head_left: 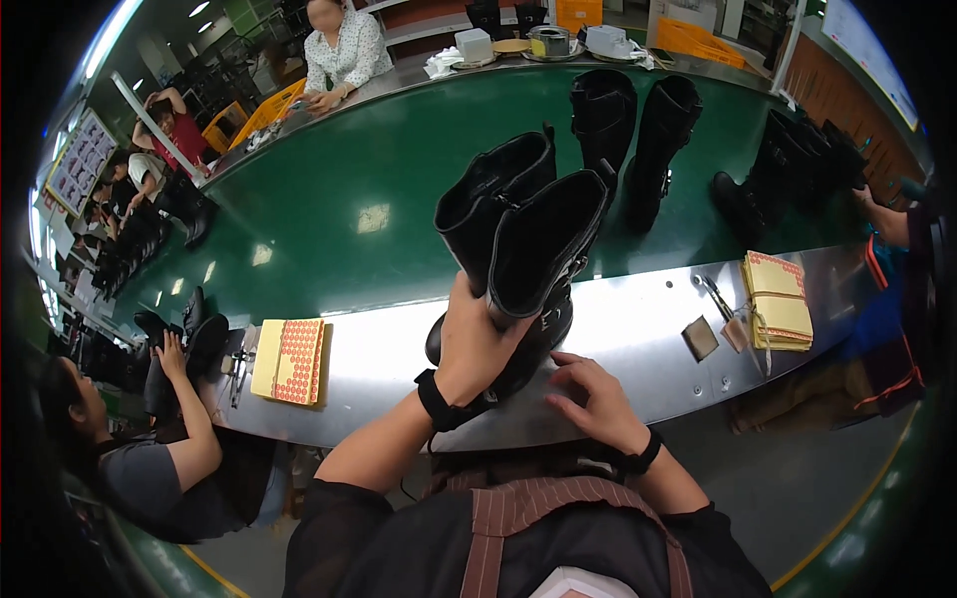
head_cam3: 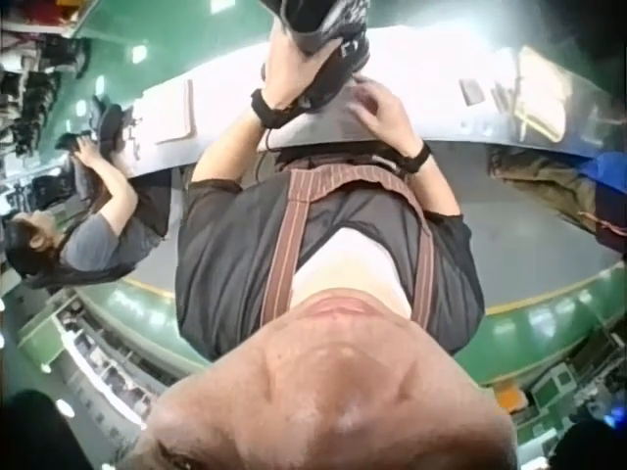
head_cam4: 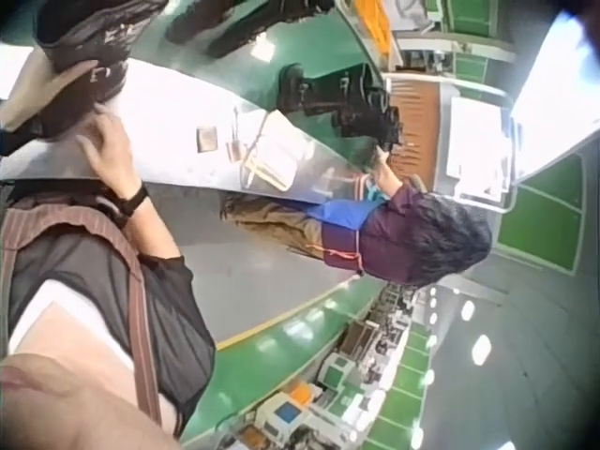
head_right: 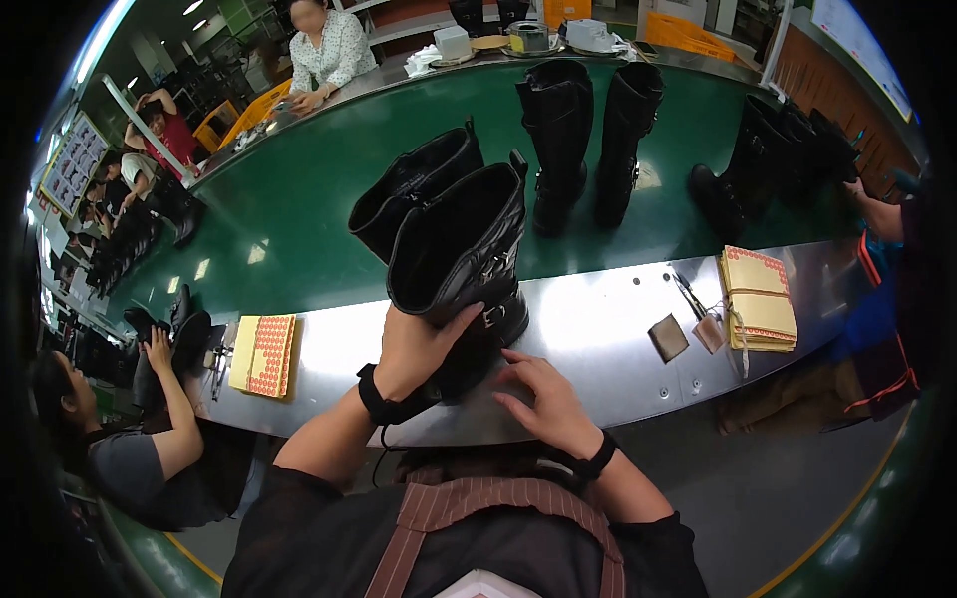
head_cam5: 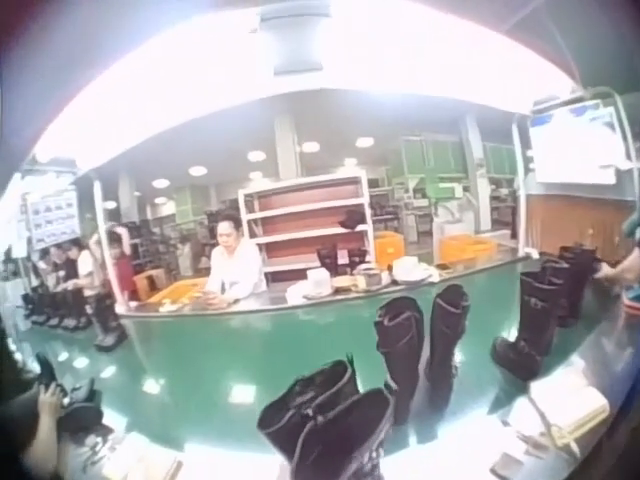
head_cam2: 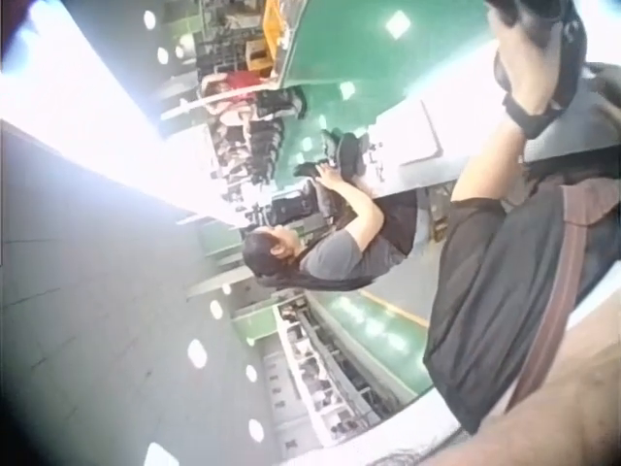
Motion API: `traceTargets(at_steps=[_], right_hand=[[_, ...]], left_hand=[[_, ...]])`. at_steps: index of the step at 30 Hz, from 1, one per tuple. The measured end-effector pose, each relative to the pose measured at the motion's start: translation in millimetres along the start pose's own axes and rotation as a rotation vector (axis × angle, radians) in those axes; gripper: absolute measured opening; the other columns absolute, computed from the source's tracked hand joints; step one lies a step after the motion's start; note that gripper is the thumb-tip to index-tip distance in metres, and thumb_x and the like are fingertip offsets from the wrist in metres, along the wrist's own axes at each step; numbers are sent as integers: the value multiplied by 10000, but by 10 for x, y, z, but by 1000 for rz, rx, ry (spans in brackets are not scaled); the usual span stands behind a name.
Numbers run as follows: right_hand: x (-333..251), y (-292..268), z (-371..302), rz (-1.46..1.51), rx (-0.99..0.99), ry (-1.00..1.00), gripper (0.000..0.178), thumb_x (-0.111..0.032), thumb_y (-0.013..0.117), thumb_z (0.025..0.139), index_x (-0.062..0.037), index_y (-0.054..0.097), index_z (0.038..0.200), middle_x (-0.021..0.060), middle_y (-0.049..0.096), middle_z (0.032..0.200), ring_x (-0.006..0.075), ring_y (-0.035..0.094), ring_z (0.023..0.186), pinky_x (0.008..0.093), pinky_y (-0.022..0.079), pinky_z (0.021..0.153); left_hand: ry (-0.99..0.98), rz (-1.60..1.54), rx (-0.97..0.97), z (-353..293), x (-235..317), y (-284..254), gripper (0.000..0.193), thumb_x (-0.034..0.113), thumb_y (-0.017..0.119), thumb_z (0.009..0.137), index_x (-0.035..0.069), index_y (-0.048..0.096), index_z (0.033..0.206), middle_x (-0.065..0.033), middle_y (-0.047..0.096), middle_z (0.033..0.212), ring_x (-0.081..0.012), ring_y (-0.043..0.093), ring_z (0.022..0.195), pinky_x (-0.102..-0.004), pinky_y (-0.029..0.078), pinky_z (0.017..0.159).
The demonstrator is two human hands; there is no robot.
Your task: The person inspects a pair of black boots for quality control, using clippers to remove tags.
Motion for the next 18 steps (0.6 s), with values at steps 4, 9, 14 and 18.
traceTargets(at_steps=[4,9,14,18], right_hand=[[226,-352,-118,59,190,35,167,-69,695,780,-27,629,928,141,633,1087,258,632,902,308,503,750],[639,-751,-503,83,423,223,86,-51,687,788,-10,644,849,111,663,902,215,638,776,283,499,701],[504,-817,-493,-154,506,133,61,-42,687,771,-19,639,798,105,636,786,250,603,703,322,473,632],[528,-801,-507,-211,541,148,68,-40,697,756,-33,637,786,96,630,763,245,593,683,325,465,609]], left_hand=[[-42,-244,129,187,-147,-311,428,114,764,747,-6,575,1112,-180,654,1024,-304,645,941,-352,492,830],[-150,-203,-51,711,-219,-874,392,125,766,754,-58,613,1065,-154,689,992,-217,671,891,-312,525,792],[-410,141,-54,1428,-1004,-1184,564,307,822,677,-116,620,991,-172,688,916,-237,678,823,-322,530,755],[-413,317,186,1987,-1172,-1267,472,329,782,695,-27,665,981,-190,674,988,-321,658,905,-378,523,790]])
Point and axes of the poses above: each hand's wrist, its own z-axis towards the middle knuckle, its own y-axis out of the palm, x = y × z, the point moved 10 cm from there along z, towards the middle knuckle
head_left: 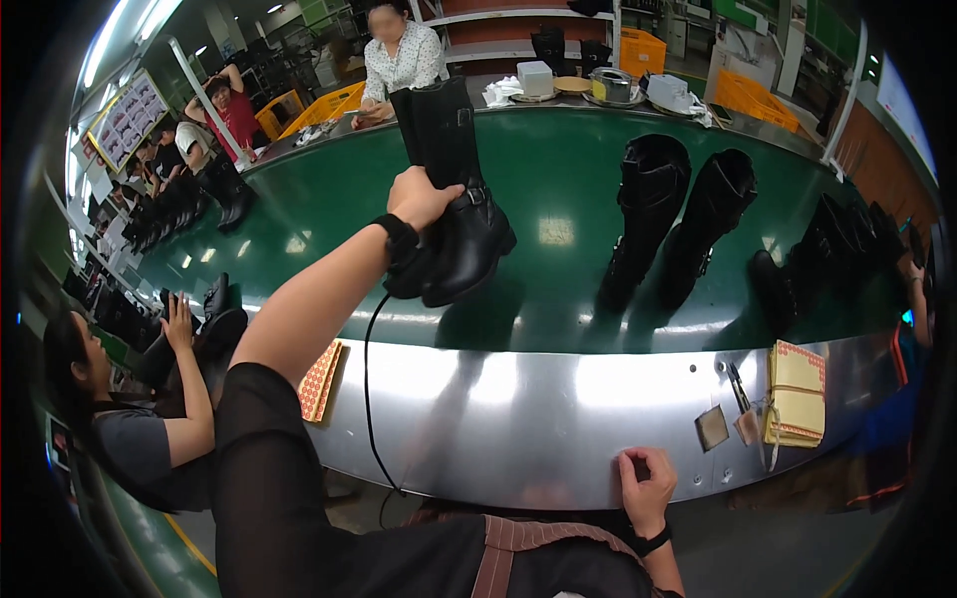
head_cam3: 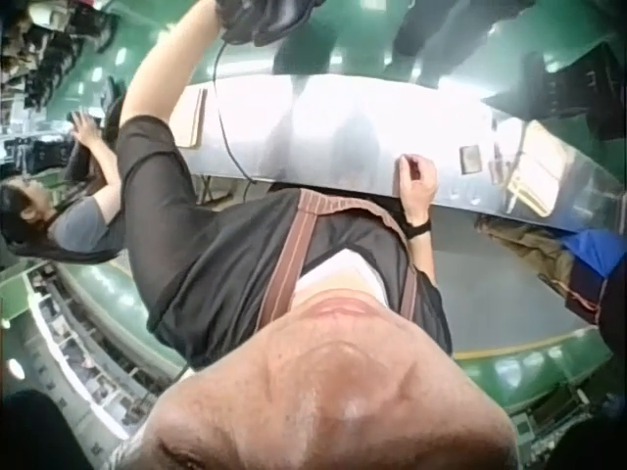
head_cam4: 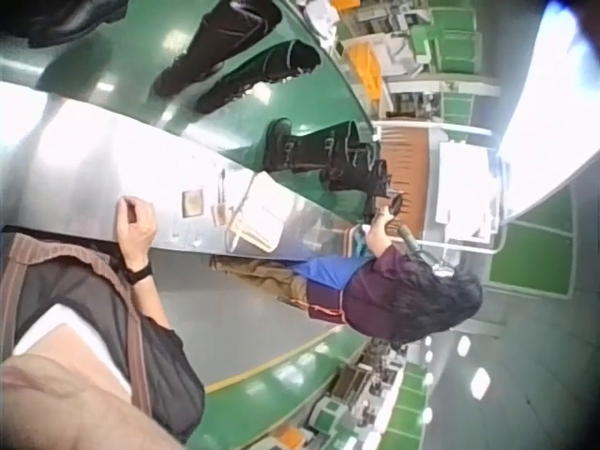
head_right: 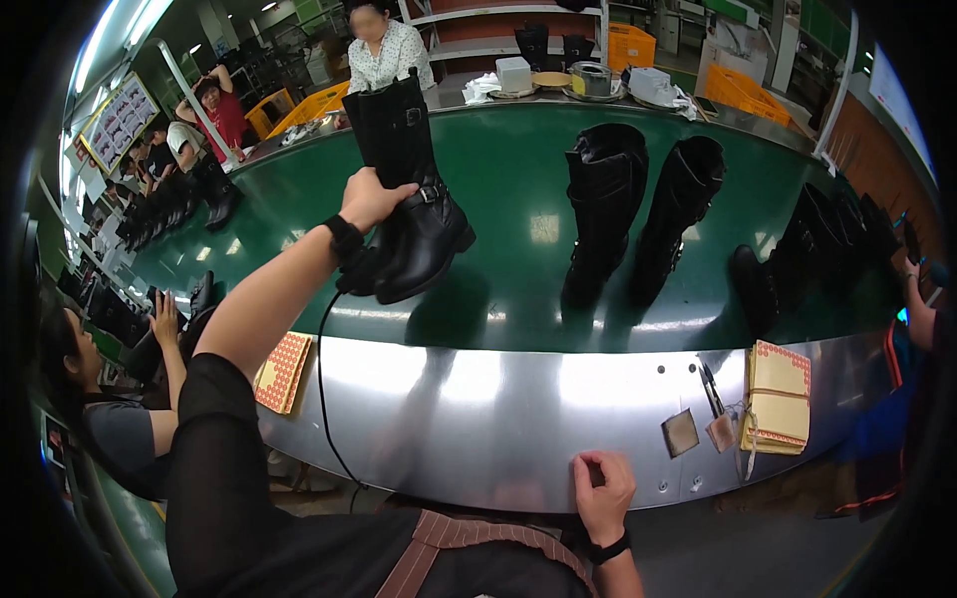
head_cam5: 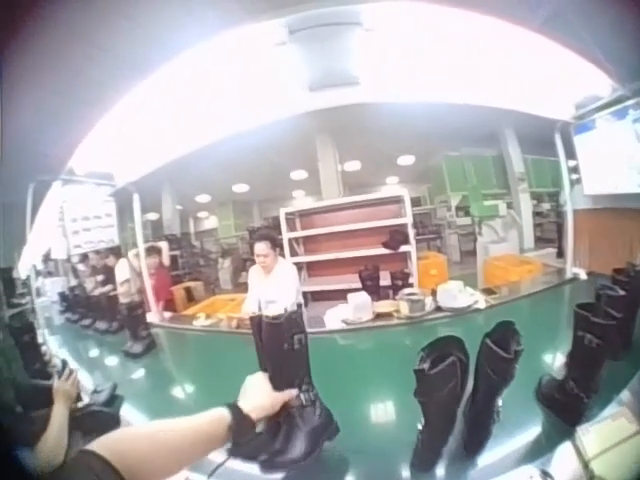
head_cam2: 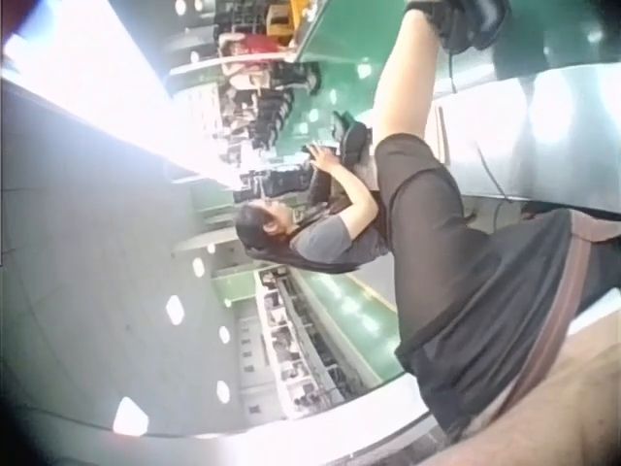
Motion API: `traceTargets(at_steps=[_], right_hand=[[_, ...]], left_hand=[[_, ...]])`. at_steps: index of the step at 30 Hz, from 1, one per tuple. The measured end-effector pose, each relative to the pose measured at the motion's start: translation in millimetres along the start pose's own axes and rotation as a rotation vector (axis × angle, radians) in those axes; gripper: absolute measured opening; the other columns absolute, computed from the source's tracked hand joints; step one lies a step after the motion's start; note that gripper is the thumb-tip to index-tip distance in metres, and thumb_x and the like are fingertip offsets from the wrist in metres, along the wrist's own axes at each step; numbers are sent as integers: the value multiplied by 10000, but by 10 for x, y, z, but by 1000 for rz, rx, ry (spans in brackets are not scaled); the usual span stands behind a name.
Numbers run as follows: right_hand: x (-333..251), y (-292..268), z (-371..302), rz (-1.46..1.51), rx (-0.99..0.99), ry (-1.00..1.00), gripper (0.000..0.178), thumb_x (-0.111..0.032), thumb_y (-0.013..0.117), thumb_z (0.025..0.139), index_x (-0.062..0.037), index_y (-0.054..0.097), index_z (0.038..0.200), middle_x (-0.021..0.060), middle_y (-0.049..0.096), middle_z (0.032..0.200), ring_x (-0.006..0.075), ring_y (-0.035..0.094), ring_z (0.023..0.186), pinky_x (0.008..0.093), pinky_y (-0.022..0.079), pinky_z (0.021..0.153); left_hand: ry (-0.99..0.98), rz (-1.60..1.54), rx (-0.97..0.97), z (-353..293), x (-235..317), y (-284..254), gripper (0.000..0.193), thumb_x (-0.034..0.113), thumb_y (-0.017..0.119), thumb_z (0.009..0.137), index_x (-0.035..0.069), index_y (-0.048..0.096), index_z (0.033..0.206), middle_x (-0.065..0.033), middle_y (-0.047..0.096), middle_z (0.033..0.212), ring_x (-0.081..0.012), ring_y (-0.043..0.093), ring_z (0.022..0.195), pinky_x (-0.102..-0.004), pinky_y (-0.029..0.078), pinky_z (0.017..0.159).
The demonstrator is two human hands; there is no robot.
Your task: The person inspects a pair of black boots for quality control, using clippers to remove tags.
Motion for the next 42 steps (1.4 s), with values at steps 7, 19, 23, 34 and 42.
traceTargets(at_steps=[7,19,23,34,42], right_hand=[[-66,44,30,-69,-5,-16,71,-43,699,739,-43,630,759,95,642,770,271,596,681,346,463,623],[-102,81,58,-104,-39,-45,86,-37,687,731,-49,614,775,96,639,775,285,589,697,352,455,630],[-130,77,48,-96,-17,-64,87,-34,686,733,-47,609,773,98,634,776,289,583,698,355,452,632],[-109,111,66,-121,-46,-35,88,-25,681,730,-41,604,769,99,630,771,288,580,695,357,448,628],[-78,183,150,-156,-25,-38,112,-28,684,694,-74,590,735,58,598,715,250,544,637,343,403,601]], left_hand=[[56,-59,325,722,-946,1101,549,458,708,759,25,653,1091,-242,490,1284,-387,477,1183,-430,420,968],[-74,278,-147,258,-1009,1376,913,615,769,583,193,501,1347,-183,-4,1539,-476,74,1386,-679,151,1061],[-262,190,-269,49,-1434,1511,931,602,795,564,275,466,1372,-205,-5,1539,-485,59,1386,-701,205,1024],[-222,243,-216,267,-1375,1504,759,473,836,596,116,600,1223,-185,338,1343,-426,346,1230,-491,403,1011],[-381,271,-63,1125,-1176,1881,696,519,817,600,127,639,1148,-161,345,1356,-421,327,1257,-532,399,995]])
Point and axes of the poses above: each hand's wrist, its own z-axis towards the middle knuckle, its own y-axis out of the palm, x = y × z, the point moved 10 cm from there along z, towards the middle knuckle
